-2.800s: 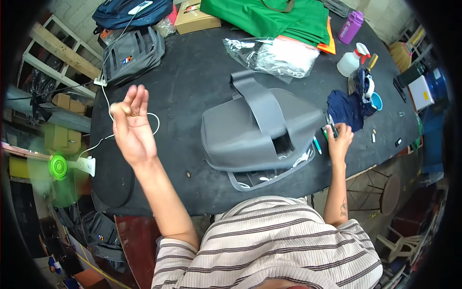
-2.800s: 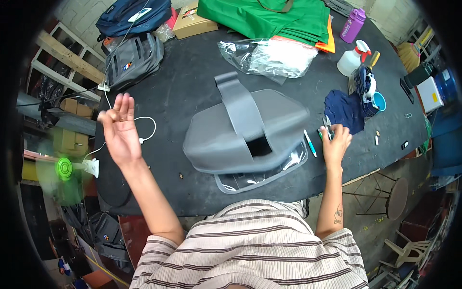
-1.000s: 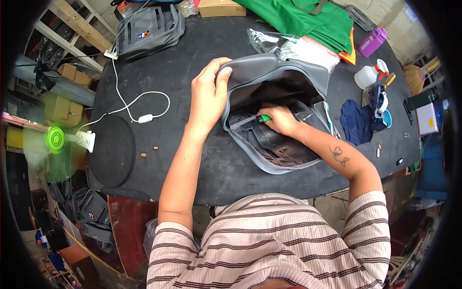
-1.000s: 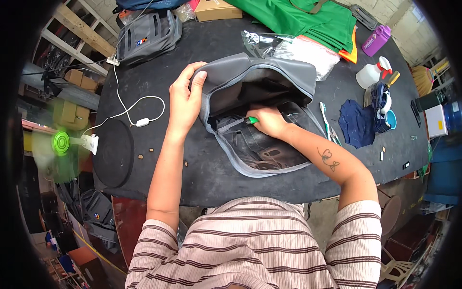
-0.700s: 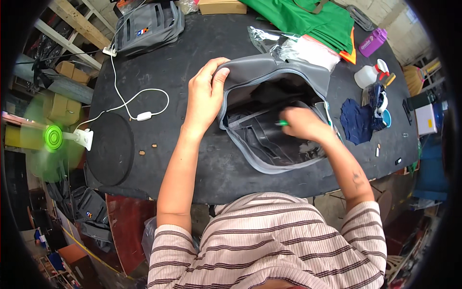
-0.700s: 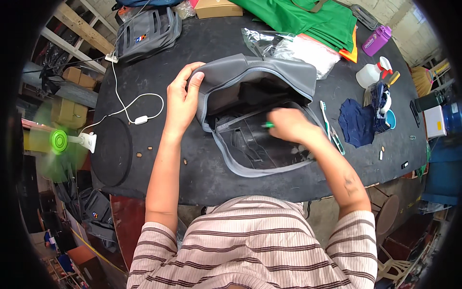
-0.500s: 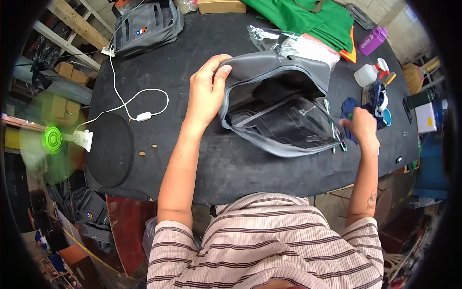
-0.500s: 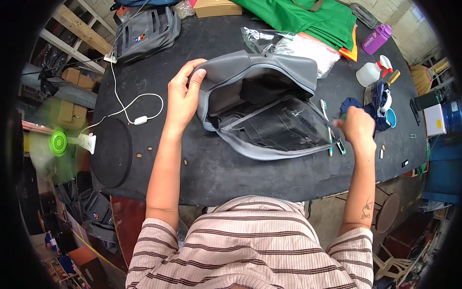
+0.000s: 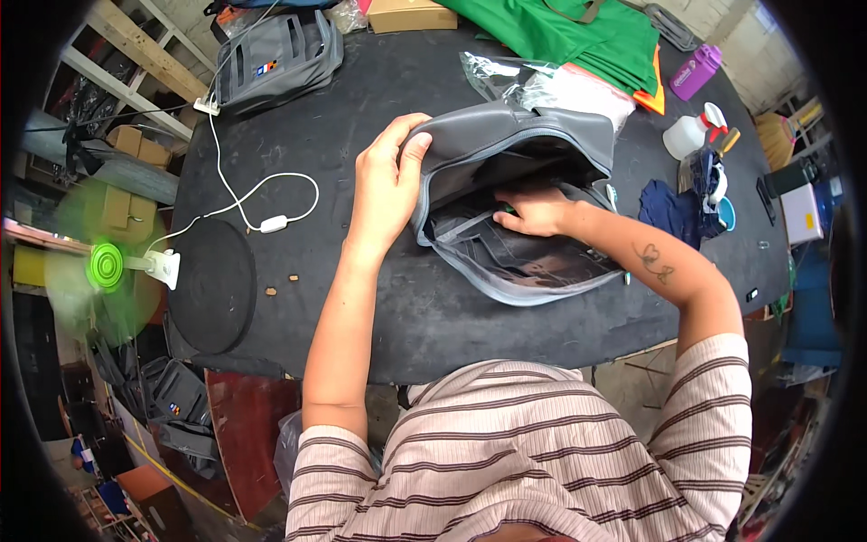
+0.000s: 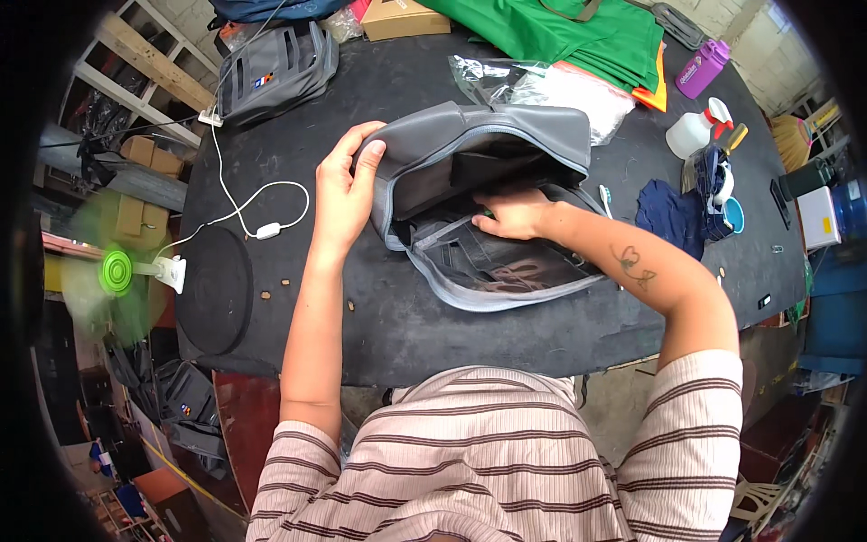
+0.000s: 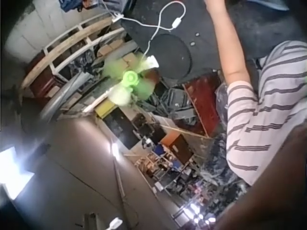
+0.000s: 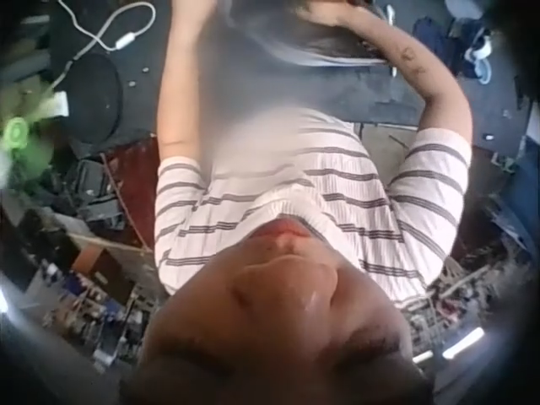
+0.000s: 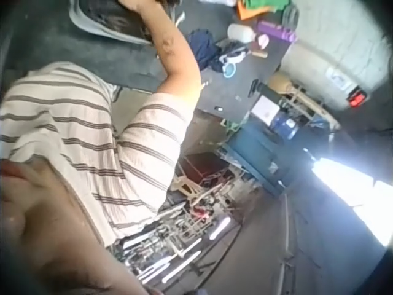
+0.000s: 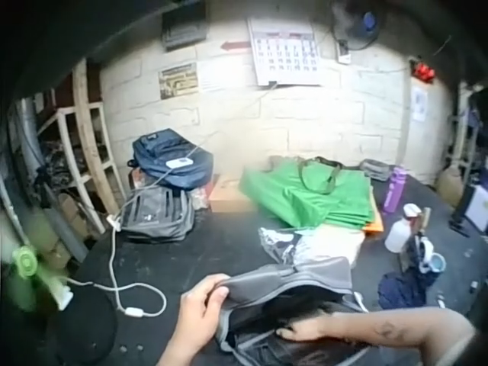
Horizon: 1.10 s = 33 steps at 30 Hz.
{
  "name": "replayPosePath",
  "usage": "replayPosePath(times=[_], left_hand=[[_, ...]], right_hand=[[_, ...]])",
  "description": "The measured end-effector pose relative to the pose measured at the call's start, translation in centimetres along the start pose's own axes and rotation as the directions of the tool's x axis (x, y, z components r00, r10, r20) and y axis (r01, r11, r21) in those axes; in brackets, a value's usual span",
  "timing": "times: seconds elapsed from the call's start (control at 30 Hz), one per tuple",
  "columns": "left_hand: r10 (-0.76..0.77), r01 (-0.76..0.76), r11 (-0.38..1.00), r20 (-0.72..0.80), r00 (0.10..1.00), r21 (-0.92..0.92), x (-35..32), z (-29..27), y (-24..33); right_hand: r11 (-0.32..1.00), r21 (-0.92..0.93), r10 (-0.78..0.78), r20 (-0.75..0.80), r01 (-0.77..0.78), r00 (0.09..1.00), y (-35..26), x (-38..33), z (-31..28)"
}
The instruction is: Inspecting, cleaning, and organizing the internal compartments and removable liners of a gray bag.
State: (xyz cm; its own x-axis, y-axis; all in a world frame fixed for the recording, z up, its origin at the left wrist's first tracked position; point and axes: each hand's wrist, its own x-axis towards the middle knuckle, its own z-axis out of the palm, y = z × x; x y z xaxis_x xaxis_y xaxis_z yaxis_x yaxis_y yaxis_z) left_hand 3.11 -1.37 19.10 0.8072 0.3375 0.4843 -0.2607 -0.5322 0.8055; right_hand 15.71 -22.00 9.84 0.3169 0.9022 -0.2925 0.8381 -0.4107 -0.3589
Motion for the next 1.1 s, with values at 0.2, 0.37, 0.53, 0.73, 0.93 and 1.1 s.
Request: replayPosePath(times=[0.2, 0.37, 0.53, 0.73, 0.93, 1.1], left_hand=[[0.003, 0.003, 0.995, -0.061, 0.998, 0.102, 0.5, 0.0, 0.1], [-0.015, 0.024, 0.993, -0.075, 0.997, 0.115, 1.3, 0.1, -0.6], [0.005, 0.006, 0.994, -0.092, 0.996, 0.112, 1.5, 0.3, -0.5], [-0.058, 0.060, 0.997, -0.048, 0.997, 0.042, 2.4, -0.2, -1.6], [0.011, 0.007, 0.995, -0.185, 0.983, 0.099, 4.1, -0.8, -5.4], [0.272, -0.132, 0.865, -0.230, 0.934, 0.485, 3.1, 1.2, -2.9]], right_hand=[[0.985, -0.171, -0.047, -0.291, -0.003, 0.956, -0.4, 0.7, 1.7], [0.986, -0.119, 0.098, -0.179, -0.121, 0.979, -1.6, 0.8, 1.1], [0.987, -0.119, 0.094, -0.095, -0.105, 0.991, -2.0, 0.7, 0.0], [0.978, 0.013, 0.207, 0.039, -0.207, 0.978, -3.6, -6.6, -8.9], [0.931, 0.360, 0.211, -0.402, -0.058, 0.891, -3.4, -18.1, -10.9], [0.765, 0.640, 0.487, -0.645, 0.069, 0.589, 0.0, -16.1, -4.3]])
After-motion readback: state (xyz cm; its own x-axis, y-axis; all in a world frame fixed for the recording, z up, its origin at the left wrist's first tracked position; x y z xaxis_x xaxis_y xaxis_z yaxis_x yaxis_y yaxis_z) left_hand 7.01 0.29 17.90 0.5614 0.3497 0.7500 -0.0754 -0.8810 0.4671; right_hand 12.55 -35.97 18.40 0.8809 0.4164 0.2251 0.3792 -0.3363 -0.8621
